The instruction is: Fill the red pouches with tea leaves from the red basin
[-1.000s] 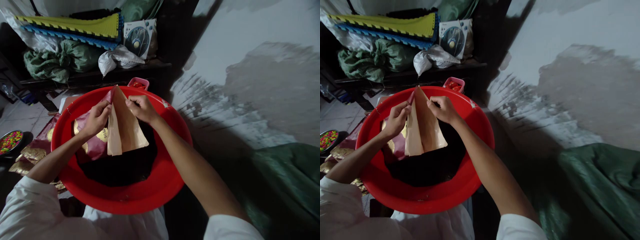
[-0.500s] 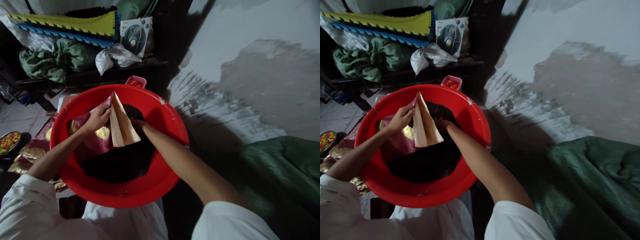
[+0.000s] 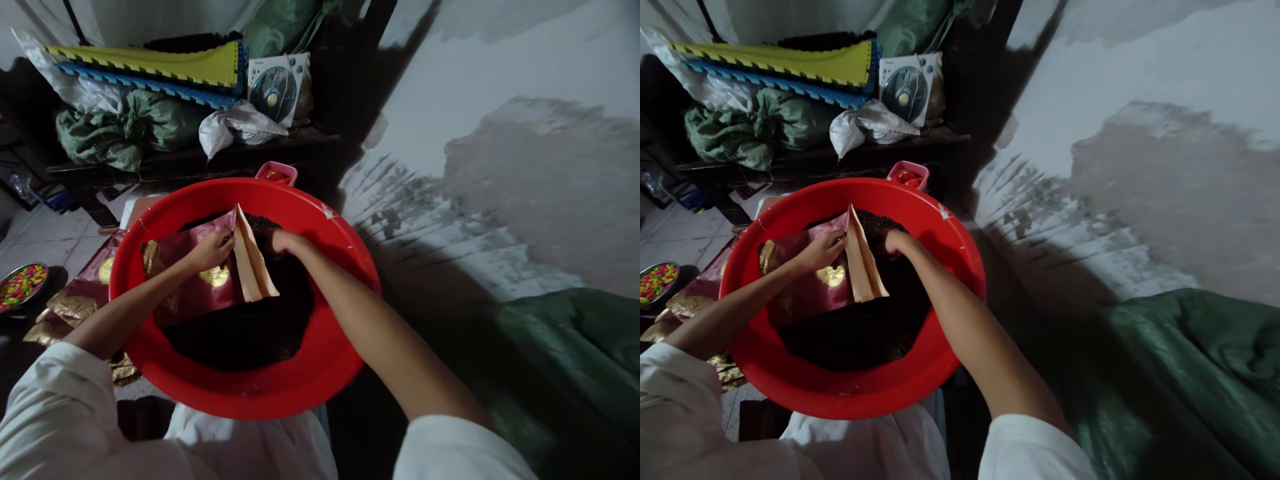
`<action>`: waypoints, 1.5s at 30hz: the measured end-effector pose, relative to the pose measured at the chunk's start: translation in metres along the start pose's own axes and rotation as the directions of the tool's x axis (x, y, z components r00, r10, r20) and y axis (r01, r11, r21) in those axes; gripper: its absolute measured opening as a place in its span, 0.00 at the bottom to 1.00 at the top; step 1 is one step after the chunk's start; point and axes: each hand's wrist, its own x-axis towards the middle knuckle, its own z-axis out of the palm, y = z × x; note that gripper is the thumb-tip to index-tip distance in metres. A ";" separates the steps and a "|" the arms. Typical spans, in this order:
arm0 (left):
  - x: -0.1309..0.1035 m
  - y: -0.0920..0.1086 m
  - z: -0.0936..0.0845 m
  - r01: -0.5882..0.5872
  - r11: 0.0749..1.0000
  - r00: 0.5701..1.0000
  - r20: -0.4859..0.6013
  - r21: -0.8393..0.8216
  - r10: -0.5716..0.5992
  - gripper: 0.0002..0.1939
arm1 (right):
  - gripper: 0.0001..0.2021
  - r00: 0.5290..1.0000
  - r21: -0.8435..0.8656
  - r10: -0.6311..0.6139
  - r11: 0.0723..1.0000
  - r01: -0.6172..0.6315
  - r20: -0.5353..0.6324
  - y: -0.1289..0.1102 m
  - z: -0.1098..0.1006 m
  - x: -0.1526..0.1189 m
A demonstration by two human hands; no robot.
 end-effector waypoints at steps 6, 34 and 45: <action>0.002 -0.006 0.013 0.042 0.999 0.998 0.054 0.003 -0.042 0.14 | 0.10 0.988 0.491 0.034 0.870 0.045 -0.150 -0.021 -0.033 -0.023; 0.004 0.011 0.004 -0.089 0.975 0.966 -0.257 -0.204 0.034 0.15 | 0.11 0.996 0.555 -0.085 0.828 0.083 -0.022 -0.061 0.020 -0.041; -0.003 0.021 -0.013 -0.153 0.942 0.891 -0.454 -0.299 0.000 0.14 | 0.19 0.913 0.412 -0.324 0.817 0.402 -0.249 -0.073 0.001 -0.058</action>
